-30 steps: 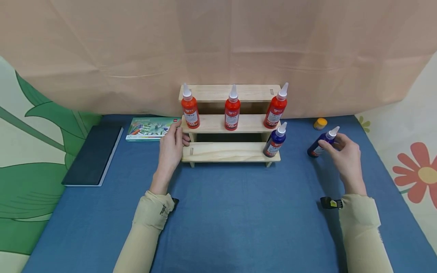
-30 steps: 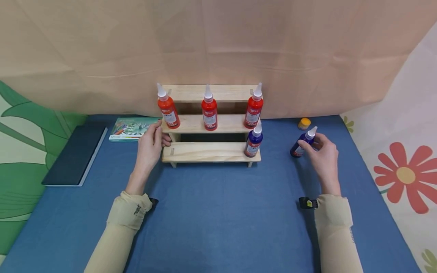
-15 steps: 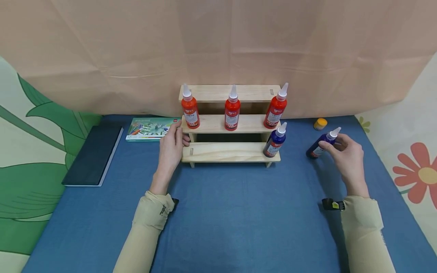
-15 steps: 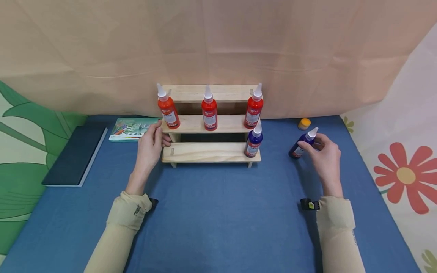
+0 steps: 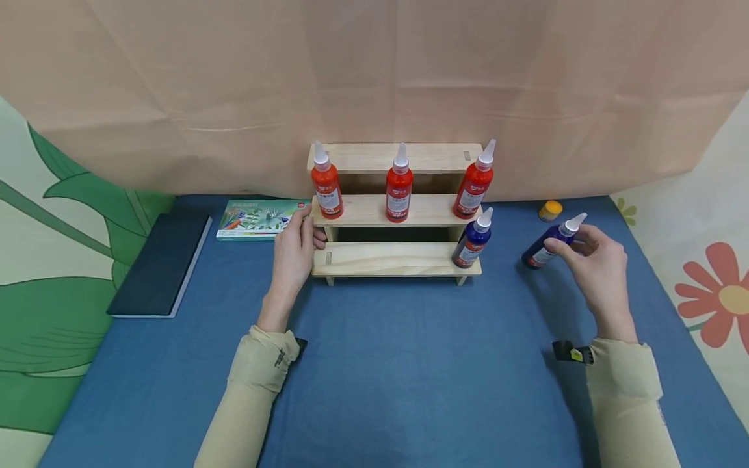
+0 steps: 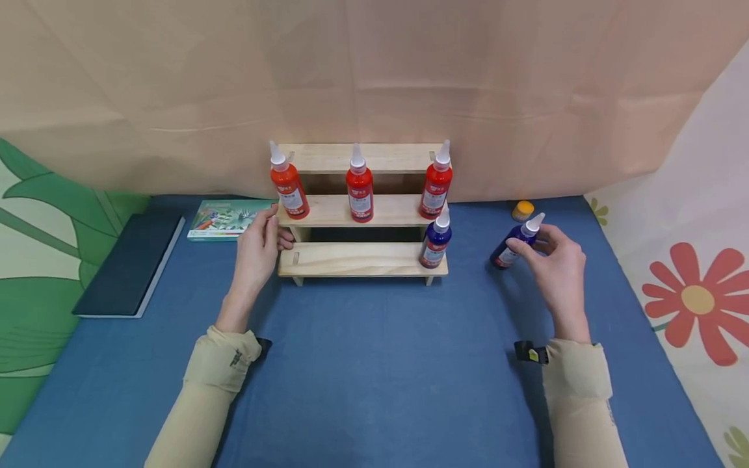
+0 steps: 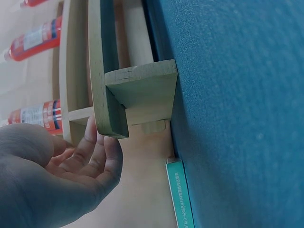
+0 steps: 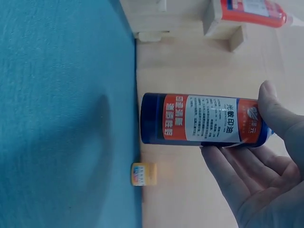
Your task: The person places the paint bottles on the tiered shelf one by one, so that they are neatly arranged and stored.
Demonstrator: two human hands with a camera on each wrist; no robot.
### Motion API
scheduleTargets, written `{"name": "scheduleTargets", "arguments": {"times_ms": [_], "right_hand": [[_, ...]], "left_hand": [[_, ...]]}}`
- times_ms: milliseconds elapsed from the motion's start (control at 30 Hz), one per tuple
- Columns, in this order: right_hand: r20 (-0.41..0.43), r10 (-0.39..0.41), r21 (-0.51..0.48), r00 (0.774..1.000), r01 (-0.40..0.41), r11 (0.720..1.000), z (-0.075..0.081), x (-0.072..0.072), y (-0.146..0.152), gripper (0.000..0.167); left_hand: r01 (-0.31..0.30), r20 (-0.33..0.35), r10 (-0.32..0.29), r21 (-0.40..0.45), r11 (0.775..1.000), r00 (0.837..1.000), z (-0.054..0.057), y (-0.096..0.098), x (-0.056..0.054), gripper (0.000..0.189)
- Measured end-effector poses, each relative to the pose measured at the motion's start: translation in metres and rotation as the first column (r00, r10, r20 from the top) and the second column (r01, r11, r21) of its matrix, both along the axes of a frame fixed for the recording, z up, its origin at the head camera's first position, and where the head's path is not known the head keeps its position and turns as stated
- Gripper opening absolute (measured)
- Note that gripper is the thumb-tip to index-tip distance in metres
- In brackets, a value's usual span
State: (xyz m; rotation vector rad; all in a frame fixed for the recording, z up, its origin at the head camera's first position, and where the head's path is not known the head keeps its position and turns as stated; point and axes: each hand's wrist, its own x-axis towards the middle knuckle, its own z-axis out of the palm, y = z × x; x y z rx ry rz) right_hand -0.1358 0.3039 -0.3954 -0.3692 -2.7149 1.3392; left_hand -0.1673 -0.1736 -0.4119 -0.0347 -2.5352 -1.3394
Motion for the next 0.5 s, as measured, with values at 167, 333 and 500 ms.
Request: {"name": "scheduleTargets", "arguments": {"times_ms": [167,333,500], "right_hand": [[-0.015,-0.001,0.025,1.000,0.001,1.000,0.009,0.007,-0.005,0.070],[-0.050,0.000,0.034,0.999,0.001,0.999,0.018,0.016,-0.014,0.066],[-0.079,0.011,0.060,0.997,-0.007,0.998,0.028,0.027,-0.024,0.064]], "left_hand": [[-0.002,0.011,0.002,0.004,1.000,1.000,0.000,0.000,0.000,0.041],[-0.007,0.013,0.007,0.003,1.000,1.000,0.000,0.000,0.000,0.041],[-0.010,0.018,0.010,0.002,1.000,1.000,0.001,0.000,0.000,0.041]]}}
